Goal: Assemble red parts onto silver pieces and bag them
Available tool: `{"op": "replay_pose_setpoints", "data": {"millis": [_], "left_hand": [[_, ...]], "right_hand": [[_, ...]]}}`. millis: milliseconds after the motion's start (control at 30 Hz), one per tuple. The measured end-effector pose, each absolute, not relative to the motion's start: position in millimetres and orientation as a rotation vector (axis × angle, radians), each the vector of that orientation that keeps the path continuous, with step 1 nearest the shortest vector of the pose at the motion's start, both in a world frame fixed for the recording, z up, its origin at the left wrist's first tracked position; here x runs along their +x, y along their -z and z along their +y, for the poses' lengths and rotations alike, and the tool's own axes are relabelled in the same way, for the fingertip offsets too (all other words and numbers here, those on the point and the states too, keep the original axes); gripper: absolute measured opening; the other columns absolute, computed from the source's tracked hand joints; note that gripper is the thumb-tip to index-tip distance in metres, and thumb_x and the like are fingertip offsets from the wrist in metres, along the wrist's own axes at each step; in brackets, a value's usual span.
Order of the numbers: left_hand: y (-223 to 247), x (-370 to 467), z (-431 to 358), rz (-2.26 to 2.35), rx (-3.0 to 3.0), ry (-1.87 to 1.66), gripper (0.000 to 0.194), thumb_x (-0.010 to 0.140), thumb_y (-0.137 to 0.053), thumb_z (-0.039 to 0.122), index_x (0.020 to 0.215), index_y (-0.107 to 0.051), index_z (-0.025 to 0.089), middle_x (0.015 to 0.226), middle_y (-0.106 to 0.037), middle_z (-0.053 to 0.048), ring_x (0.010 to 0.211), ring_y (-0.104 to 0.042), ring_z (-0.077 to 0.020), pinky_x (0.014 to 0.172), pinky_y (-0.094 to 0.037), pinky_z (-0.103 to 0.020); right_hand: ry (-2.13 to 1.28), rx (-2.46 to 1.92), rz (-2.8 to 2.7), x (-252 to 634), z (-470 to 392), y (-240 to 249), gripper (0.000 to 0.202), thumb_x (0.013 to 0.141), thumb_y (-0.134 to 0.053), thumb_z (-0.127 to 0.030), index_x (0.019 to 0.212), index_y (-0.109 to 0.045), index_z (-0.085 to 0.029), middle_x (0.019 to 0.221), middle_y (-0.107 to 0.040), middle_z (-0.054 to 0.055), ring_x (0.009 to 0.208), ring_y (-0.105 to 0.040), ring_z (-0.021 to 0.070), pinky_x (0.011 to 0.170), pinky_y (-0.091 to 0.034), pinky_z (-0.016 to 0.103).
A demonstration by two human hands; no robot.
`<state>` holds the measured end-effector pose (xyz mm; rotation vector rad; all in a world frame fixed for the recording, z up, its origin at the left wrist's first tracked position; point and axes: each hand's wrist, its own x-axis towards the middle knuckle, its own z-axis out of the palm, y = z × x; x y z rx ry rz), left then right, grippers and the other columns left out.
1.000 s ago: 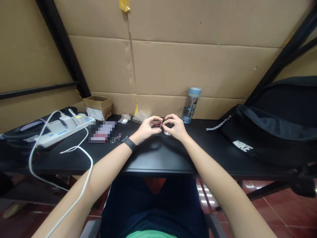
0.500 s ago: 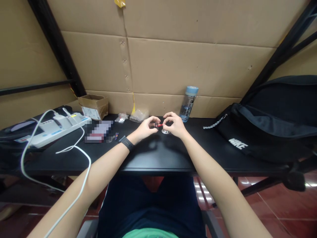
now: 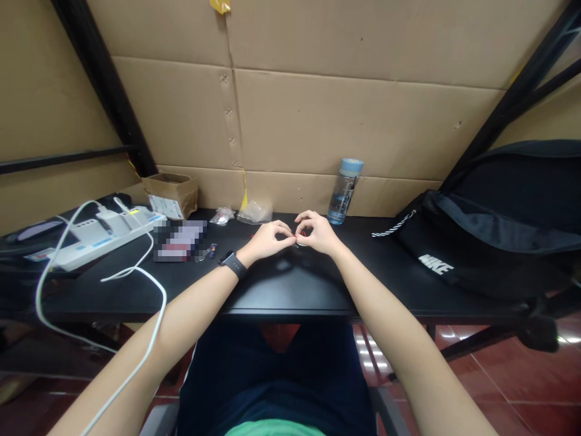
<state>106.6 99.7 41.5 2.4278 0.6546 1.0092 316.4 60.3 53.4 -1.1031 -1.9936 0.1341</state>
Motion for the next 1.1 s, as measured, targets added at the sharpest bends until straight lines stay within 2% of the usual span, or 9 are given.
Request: {"op": "replay_pose_setpoints", "data": {"millis": [167, 400, 467, 533, 667, 767, 1000, 1100], "left_hand": [[-40.6, 106.1, 102.0, 0.638, 2.481, -1.002, 0.015, 0.085, -0.068, 0.031, 0.082, -0.081, 0.024, 0.101, -0.074, -0.005, 0.096, -0.068, -0.0219, 0.092, -0.050, -0.035], [-37.8, 105.8, 103.8, 0.664, 2.612, -0.908, 0.013, 0.084, -0.070, 0.033, 0.082, -0.079, 0.023, 0.097, -0.074, -0.005, 0.092, -0.066, -0.0225, 0.089, -0.048, -0.035], [-37.2, 105.4, 103.9, 0.699, 2.633, -0.885, 0.015, 0.085, -0.068, 0.033, 0.083, -0.078, 0.023, 0.094, -0.075, -0.005, 0.090, -0.066, -0.0221, 0.088, -0.048, -0.034], [-36.7, 105.0, 104.1, 0.735, 2.643, -0.863, 0.017, 0.087, -0.065, 0.033, 0.084, -0.077, 0.023, 0.091, -0.076, -0.005, 0.089, -0.066, -0.0219, 0.087, -0.047, -0.033], [-35.5, 104.6, 104.8, 0.756, 2.659, -0.842, 0.016, 0.089, -0.061, 0.032, 0.088, -0.075, 0.023, 0.089, -0.076, -0.003, 0.087, -0.066, -0.0211, 0.085, -0.045, -0.032], [-33.6, 105.1, 106.3, 0.751, 2.665, -0.838, 0.015, 0.089, -0.060, 0.030, 0.090, -0.073, 0.024, 0.090, -0.076, -0.002, 0.088, -0.066, -0.0207, 0.086, -0.044, -0.031], [-29.9, 106.0, 107.0, 0.724, 2.752, -0.755, 0.023, 0.089, -0.057, 0.022, 0.101, -0.075, 0.029, 0.088, -0.076, 0.000, 0.090, -0.065, -0.0212, 0.088, -0.039, -0.032], [-32.5, 105.2, 102.9, 0.724, 2.768, -0.725, 0.024, 0.088, -0.056, 0.022, 0.096, -0.077, 0.031, 0.085, -0.075, 0.001, 0.089, -0.065, -0.0218, 0.089, -0.035, -0.034]], "right_hand": [[-0.138, -1.104, -2.037, 314.9, 59.6, -53.2, 0.007, 0.069, -0.075, -0.015, 0.070, -0.076, -0.022, 0.106, -0.067, 0.005, 0.092, -0.063, 0.0208, 0.077, -0.052, 0.033], [-0.210, -1.120, -2.108, 314.1, 60.2, -51.9, 0.003, 0.071, -0.078, -0.020, 0.070, -0.075, -0.020, 0.105, -0.068, 0.005, 0.087, -0.064, 0.0182, 0.075, -0.051, 0.030], [-0.199, -1.129, -2.123, 316.1, 61.7, -50.1, 0.002, 0.076, -0.073, -0.018, 0.077, -0.075, -0.020, 0.100, -0.068, 0.004, 0.084, -0.064, 0.0168, 0.074, -0.051, 0.029], [-0.117, -1.210, -2.110, 319.4, 64.1, -46.9, 0.013, 0.079, -0.068, -0.016, 0.089, -0.075, -0.021, 0.097, -0.069, 0.004, 0.084, -0.064, 0.0177, 0.077, -0.051, 0.031], [0.133, -1.476, -2.048, 326.4, 69.7, -37.6, 0.027, 0.082, -0.067, -0.013, 0.107, -0.074, -0.022, 0.106, -0.072, 0.010, 0.098, -0.063, 0.0253, 0.091, -0.051, 0.041], [0.183, -1.583, -2.072, 328.9, 72.5, -32.3, 0.022, 0.083, -0.069, -0.013, 0.101, -0.076, -0.024, 0.104, -0.074, 0.011, 0.098, -0.063, 0.0276, 0.089, -0.052, 0.041], [0.131, -1.656, -2.120, 331.0, 72.7, -33.6, 0.015, 0.083, -0.069, -0.016, 0.089, -0.077, -0.027, 0.090, -0.076, 0.005, 0.086, -0.068, 0.0234, 0.072, -0.050, 0.031], [0.089, -1.672, -2.115, 332.3, 71.9, -35.5, 0.015, 0.082, -0.067, -0.015, 0.086, -0.076, -0.027, 0.084, -0.076, 0.003, 0.080, -0.069, 0.0206, 0.070, -0.048, 0.028]]}}
